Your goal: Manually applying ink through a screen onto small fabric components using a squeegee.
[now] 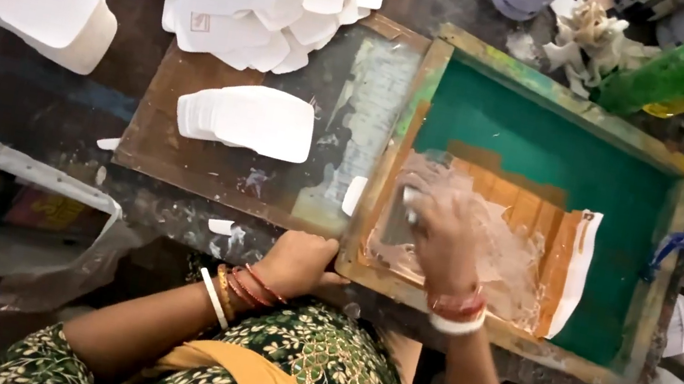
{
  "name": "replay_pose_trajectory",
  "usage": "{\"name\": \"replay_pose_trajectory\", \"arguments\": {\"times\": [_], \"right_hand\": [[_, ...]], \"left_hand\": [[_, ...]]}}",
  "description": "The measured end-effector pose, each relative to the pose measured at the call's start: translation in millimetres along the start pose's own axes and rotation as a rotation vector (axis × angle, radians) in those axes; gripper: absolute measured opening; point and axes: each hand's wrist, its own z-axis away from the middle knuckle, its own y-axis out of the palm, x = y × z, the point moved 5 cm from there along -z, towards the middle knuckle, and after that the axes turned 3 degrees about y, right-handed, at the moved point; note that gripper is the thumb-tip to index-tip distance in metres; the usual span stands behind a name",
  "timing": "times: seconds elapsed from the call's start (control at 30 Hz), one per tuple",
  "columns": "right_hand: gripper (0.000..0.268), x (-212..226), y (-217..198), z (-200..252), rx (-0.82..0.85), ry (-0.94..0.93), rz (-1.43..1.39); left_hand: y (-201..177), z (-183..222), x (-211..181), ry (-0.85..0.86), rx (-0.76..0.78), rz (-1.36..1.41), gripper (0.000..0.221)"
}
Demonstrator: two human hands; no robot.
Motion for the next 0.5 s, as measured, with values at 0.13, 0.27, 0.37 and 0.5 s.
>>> {"name": "replay_pose_trajectory", "arguments": {"times": [0.13,0.27,0.37,0.5], "right_hand": [[0.035,31,-4,64,-0.069,-0.037,-0.061],[0.038,40,-21,91,-0.265,-0.019,-0.163],[0.012,18,-50,106,-0.682,-0.146,-0.128],[0.013,22,-94,123,-0.866,-0.104,-0.082]], "left_hand": [[-12,-1,0,-0.022,-0.035,0.057,0.053],[-40,3,-9,0.036,-0.090,0.455,0.051],[-72,2,-46,0.043,0.139,0.591,0.049],[-73,-40,-41,0.422,-0.144,0.756,0.036]]}}
